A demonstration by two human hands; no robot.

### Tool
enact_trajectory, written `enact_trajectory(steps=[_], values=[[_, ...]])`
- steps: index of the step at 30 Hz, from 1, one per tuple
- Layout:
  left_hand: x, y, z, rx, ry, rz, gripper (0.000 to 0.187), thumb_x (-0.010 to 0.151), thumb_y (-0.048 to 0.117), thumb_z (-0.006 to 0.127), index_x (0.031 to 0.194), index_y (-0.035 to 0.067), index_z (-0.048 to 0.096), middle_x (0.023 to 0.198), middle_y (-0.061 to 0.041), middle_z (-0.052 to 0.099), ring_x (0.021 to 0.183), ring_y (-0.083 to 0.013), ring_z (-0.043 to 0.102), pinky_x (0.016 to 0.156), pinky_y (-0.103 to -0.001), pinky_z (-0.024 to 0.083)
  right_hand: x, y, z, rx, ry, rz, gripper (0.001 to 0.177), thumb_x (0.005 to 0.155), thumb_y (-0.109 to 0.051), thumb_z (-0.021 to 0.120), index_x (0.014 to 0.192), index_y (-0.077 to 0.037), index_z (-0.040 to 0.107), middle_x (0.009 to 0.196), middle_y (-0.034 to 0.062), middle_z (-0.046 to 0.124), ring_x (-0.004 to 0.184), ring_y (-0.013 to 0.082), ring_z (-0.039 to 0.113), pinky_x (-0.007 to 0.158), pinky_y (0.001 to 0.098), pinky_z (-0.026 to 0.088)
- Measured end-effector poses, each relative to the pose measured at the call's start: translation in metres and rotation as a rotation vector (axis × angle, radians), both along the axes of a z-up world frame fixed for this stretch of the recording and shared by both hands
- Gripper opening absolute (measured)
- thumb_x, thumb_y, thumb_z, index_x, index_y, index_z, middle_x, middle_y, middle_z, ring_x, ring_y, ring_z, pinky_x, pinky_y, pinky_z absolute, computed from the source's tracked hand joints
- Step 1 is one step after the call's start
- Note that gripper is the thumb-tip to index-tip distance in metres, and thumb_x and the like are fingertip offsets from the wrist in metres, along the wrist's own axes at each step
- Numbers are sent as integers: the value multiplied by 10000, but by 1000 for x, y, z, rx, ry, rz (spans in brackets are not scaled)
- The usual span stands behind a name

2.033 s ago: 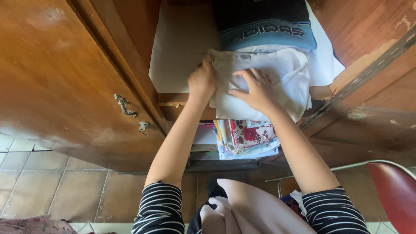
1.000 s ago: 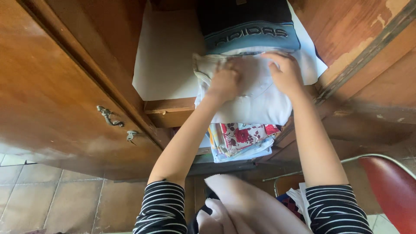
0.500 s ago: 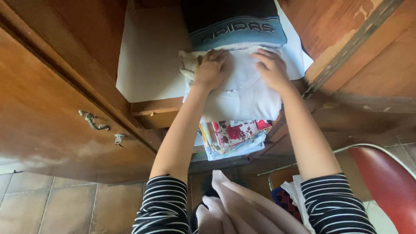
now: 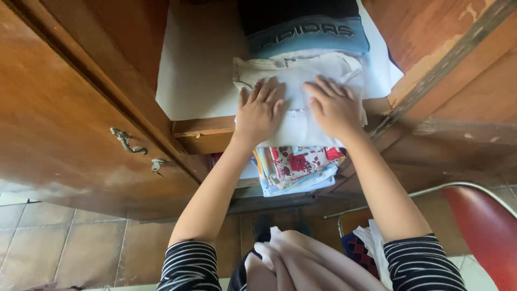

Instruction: The person folds a white garment by hand on a wooden shelf inside a closet. The garment is smoothed, folded in half, then folded again into a compact rectangle and placed on top of other folded items.

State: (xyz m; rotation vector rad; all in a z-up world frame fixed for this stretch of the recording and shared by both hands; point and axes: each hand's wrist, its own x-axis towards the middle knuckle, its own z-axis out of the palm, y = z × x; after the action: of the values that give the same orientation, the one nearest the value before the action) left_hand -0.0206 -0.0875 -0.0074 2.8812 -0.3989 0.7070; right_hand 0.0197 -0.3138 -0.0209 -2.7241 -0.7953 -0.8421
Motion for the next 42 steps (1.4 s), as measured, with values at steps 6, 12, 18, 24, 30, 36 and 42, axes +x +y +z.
enact_trajectory(steps=[6,12,18,24,30,36,42], values=[[36,45,-13,2,453,92,588,1069,567,230,1635,406,229,1730,-19,182,1587,-332,149,1253,-622,90,18,-17,14,22,485,-139,465,1087,-420,329,1543,-427,416,1694,9,307,1562,313,224,1193,619,201],[29,77,-24,-262,3,160,697,1062,615,414,1616,193,370,1647,-281,292,1552,-471,57,1182,-727,-32,5,-18,6,150,361,-93,405,1088,-408,400,1471,-392,533,1610,9,454,1516,285,334,1185,603,221],[-32,43,-14,-280,-416,-56,271,944,248,641,1197,153,641,1014,-100,585,979,-365,623,824,-480,494,-8,6,-20,233,-128,0,331,1051,-251,597,1373,-248,674,1432,83,621,1320,308,564,1121,598,283],[-54,27,-43,3,-180,-172,522,1098,373,446,1606,307,349,1560,6,502,1486,-239,381,1219,-510,267,-54,46,-31,126,-81,70,373,1102,-379,445,1363,-200,643,1428,66,615,1406,273,472,1182,533,220],[-55,37,-61,70,-462,2,457,1064,365,512,1518,370,460,1477,15,534,1355,-238,519,1140,-483,356,-29,10,-80,165,-269,-5,493,1056,-599,479,1424,-290,589,1509,88,547,1432,294,382,1169,542,144],[-73,45,-54,-96,-230,53,592,995,217,635,1553,302,458,1516,-46,525,1391,-279,486,1196,-537,263,-42,-20,-86,291,-257,-63,547,1038,-617,532,1392,-210,619,1573,129,482,1467,337,312,1179,560,87],[-47,62,-50,-183,-235,240,644,989,648,495,1295,109,670,1326,-131,625,1241,-331,557,1144,-549,280,-33,-57,-46,688,-260,84,451,1085,-327,560,1438,-48,574,1351,184,595,1205,338,550,1038,489,368]])
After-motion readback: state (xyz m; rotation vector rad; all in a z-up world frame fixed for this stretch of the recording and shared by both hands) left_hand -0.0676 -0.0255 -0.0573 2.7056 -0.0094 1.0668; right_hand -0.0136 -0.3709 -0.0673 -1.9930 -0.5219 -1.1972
